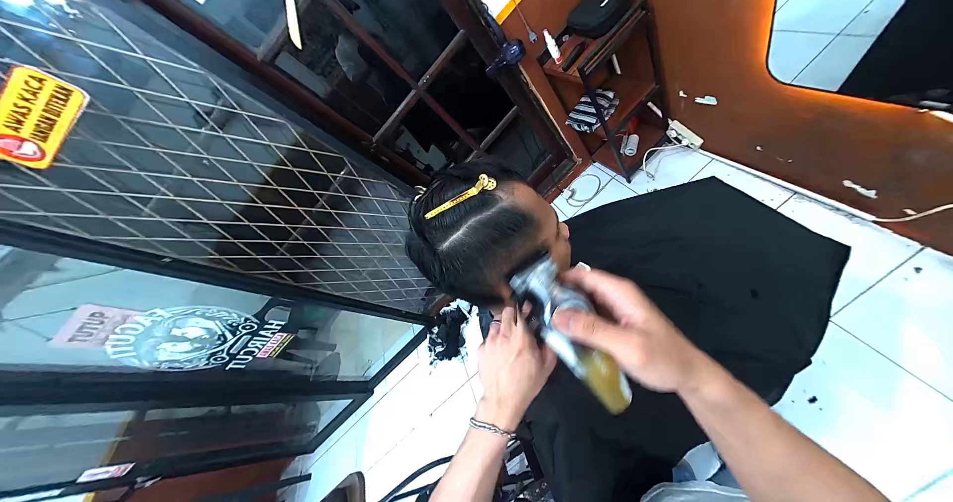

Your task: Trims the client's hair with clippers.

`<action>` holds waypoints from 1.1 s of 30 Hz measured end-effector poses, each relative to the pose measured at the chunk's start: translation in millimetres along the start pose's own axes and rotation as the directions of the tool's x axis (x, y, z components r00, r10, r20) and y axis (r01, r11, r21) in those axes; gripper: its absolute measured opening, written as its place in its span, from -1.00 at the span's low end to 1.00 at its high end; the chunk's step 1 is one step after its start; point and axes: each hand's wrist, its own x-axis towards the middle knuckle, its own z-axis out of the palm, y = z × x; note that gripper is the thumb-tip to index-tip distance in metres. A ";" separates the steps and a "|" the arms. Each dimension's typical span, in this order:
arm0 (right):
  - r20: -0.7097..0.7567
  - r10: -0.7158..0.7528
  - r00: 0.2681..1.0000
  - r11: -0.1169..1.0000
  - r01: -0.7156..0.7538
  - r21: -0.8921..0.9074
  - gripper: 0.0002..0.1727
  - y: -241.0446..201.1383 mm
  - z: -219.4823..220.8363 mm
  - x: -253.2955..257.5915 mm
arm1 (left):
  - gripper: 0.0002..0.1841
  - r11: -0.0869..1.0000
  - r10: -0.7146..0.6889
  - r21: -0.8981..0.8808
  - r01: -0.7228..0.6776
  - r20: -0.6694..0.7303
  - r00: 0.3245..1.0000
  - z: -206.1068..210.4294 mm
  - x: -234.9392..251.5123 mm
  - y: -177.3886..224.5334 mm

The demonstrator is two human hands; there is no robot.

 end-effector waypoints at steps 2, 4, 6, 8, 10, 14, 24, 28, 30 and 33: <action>-0.080 0.107 0.991 0.959 -0.124 -0.253 -0.61 6.1 -26.0 13.9 | -0.30 0.994 0.032 0.102 -0.033 0.006 0.999 -0.3 2.7 -15.7; -0.100 0.215 0.971 0.877 -0.237 -0.419 -0.59 20.7 -38.6 24.2 | -0.27 0.988 0.039 0.148 -0.041 0.014 0.999 -2.0 0.9 -23.0; -0.102 0.320 0.942 0.804 -0.327 -0.497 -0.56 27.8 -38.6 31.0 | -0.26 0.985 0.037 0.170 -0.042 0.032 0.999 -2.3 -0.6 -24.3; -0.104 0.376 0.921 0.752 -0.369 -0.547 -0.53 30.7 -32.4 35.8 | -0.26 0.981 0.050 0.187 -0.056 0.034 0.998 -0.3 -2.0 -25.3; -0.115 0.398 0.910 0.720 -0.387 -0.576 -0.51 31.7 -27.8 40.5 | -0.27 0.977 0.065 0.202 -0.069 0.026 0.998 2.3 -1.8 -25.1; -0.128 0.416 0.900 0.702 -0.407 -0.584 -0.52 30.6 -24.4 44.0 | -0.27 0.977 0.071 0.200 -0.073 0.021 0.997 4.3 -1.7 -23.3; -0.129 -0.005 0.992 0.964 -0.030 -0.263 -0.65 -7.4 -9.0 45.6 | -0.43 0.962 0.005 -0.273 0.019 0.086 0.996 -15.7 -13.9 -20.5; -0.310 -0.173 0.935 0.985 0.157 -0.078 -0.75 -28.4 -39.4 33.0 | -0.68 0.846 -0.053 -0.531 0.049 0.008 0.999 -62.4 9.0 -37.3; -0.358 -0.144 0.923 0.990 0.139 -0.038 -0.73 -25.3 -51.2 25.6 | -0.70 0.907 -0.076 -0.421 0.025 -0.105 0.992 -76.7 29.0 -45.6; -0.354 -0.074 0.932 0.997 0.081 0.003 -0.70 -10.4 -59.7 17.2 | -0.69 0.976 -0.054 -0.219 0.019 -0.154 0.987 -77.4 45.5 -50.0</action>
